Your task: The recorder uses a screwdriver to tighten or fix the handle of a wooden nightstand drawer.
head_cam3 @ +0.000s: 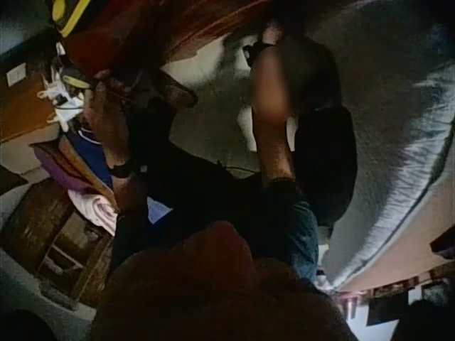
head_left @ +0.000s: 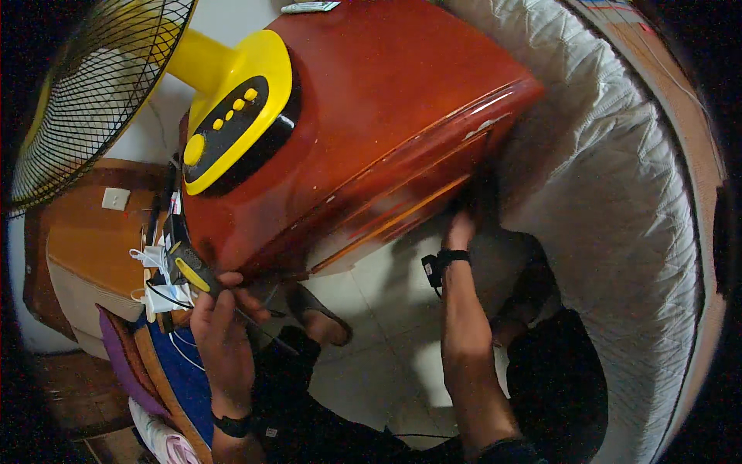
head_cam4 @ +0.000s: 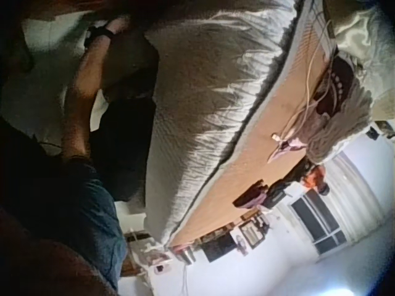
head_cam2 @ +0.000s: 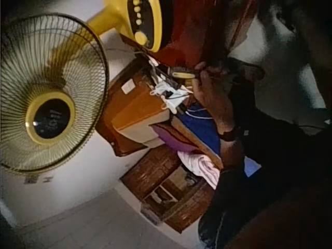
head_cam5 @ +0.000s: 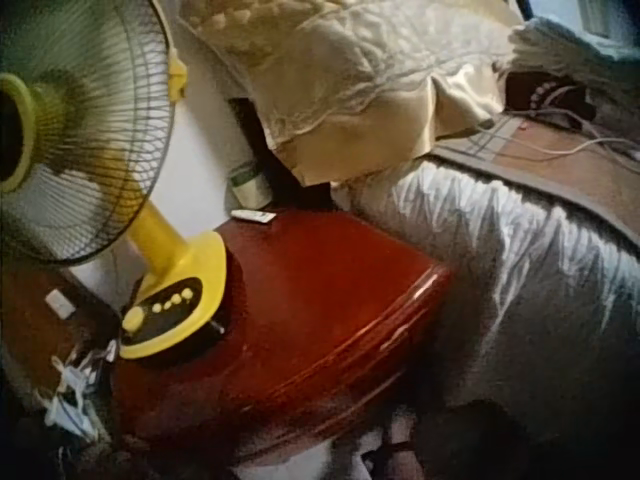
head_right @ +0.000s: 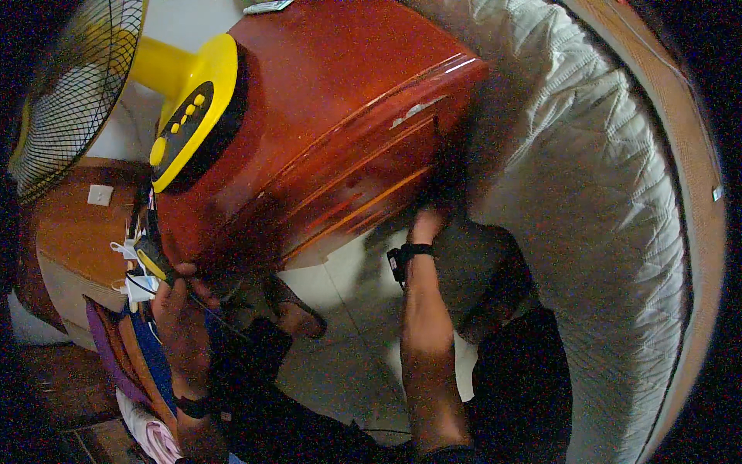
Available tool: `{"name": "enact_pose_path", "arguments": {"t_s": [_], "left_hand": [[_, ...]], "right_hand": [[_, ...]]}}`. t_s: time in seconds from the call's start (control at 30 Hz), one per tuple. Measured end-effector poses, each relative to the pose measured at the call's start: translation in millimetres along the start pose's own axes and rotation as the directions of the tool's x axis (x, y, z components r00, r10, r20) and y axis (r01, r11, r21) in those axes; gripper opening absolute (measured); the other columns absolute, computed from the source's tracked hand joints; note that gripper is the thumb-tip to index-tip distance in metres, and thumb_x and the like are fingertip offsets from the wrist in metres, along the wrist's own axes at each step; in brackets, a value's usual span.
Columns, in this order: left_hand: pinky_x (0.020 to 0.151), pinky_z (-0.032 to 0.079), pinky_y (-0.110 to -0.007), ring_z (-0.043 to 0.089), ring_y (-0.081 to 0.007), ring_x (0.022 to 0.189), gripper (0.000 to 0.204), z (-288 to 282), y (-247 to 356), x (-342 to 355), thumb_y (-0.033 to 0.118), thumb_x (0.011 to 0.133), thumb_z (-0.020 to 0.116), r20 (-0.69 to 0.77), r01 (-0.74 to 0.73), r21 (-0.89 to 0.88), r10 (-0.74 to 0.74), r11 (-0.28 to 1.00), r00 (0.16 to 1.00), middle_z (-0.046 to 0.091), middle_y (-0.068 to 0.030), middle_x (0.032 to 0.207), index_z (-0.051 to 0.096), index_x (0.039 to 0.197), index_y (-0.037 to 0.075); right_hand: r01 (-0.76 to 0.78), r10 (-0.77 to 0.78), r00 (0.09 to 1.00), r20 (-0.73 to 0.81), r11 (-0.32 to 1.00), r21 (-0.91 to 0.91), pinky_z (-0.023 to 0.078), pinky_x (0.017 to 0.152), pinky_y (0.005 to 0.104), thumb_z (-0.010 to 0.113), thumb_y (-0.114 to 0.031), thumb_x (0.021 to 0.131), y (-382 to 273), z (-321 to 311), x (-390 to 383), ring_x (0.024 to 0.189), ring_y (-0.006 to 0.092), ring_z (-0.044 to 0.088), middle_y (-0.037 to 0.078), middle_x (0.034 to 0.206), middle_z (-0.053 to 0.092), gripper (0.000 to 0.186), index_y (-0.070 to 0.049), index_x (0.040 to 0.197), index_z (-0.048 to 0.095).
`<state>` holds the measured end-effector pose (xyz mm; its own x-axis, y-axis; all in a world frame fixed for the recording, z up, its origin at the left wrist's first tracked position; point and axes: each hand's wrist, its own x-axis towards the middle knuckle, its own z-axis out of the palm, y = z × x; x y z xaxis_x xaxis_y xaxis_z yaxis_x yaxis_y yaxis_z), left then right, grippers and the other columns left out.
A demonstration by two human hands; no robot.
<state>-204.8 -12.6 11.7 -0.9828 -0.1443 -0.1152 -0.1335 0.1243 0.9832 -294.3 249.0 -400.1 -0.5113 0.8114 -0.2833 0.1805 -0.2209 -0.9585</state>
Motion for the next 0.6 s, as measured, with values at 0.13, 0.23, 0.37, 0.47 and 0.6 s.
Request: {"name": "enact_pose_path", "arguments": {"t_s": [0.13, 0.23, 0.37, 0.47, 0.6], "left_hand": [[0.069, 0.051, -0.028, 0.059, -0.013, 0.077, 0.025, 7, 2, -3, 0.017, 0.1, 0.05, 0.024, -0.023, 0.007, 0.023, 1.0, 0.999, 0.059, -0.005, 0.083, 0.055, 0.117, -0.001], [0.07, 0.052, -0.028, 0.059, -0.0132, 0.078, 0.025, 5, 3, -3, 0.017, 0.1, 0.05, 0.038, -0.027, -0.002, 0.028, 1.0, 0.999, 0.058, -0.0052, 0.083, 0.055, 0.116, -0.001], [0.071, 0.053, -0.029, 0.059, -0.0136, 0.079, 0.024, 5, 4, -4, 0.016, 0.099, 0.05, -0.023, -0.011, -0.006, 0.011, 1.0, 1.0, 0.059, -0.0058, 0.084, 0.055, 0.116, -0.001], [0.071, 0.053, -0.029, 0.059, -0.0137, 0.08, 0.024, 2, 3, -4, 0.015, 0.099, 0.05, -0.017, 0.028, -0.001, -0.028, 1.0, 0.999, 0.06, -0.0061, 0.085, 0.055, 0.116, -0.001], [0.071, 0.052, -0.03, 0.06, -0.0145, 0.08, 0.023, 7, 4, -5, 0.016, 0.099, 0.051, 0.005, -0.008, -0.023, 0.008, 1.0, 1.0, 0.061, -0.0063, 0.086, 0.056, 0.115, 0.0]], "right_hand": [[0.008, -0.007, 1.0, 0.006, 0.999, -0.051, 0.036, 0.106, 0.0321, 0.049, -0.027, 0.1, 14, -8, -3, 0.121, 0.0228, 0.051, 0.011, 0.138, 0.054, 0.047, 0.001, 0.138, 0.05], [0.005, -0.006, 0.997, 0.08, 1.0, 0.016, 0.037, 0.105, 0.0322, 0.049, -0.027, 0.1, 16, -12, 4, 0.121, 0.0232, 0.052, 0.011, 0.137, 0.055, 0.047, 0.001, 0.138, 0.05], [-0.228, 0.167, 0.953, 0.253, 0.944, 0.238, 0.038, 0.104, 0.0325, 0.05, -0.028, 0.1, 15, -17, 11, 0.119, 0.0231, 0.052, 0.011, 0.136, 0.055, 0.048, 0.002, 0.138, 0.05], [-0.33, 0.229, 0.924, 0.307, 0.883, 0.334, 0.039, 0.102, 0.0326, 0.05, -0.029, 0.1, 12, -16, 11, 0.118, 0.0229, 0.053, 0.011, 0.136, 0.055, 0.048, 0.002, 0.137, 0.051], [-0.379, 0.252, 0.909, 0.332, 0.832, 0.406, 0.04, 0.101, 0.0329, 0.05, -0.031, 0.1, 9, -15, 9, 0.116, 0.0228, 0.054, 0.011, 0.135, 0.056, 0.049, 0.002, 0.137, 0.051]]}}
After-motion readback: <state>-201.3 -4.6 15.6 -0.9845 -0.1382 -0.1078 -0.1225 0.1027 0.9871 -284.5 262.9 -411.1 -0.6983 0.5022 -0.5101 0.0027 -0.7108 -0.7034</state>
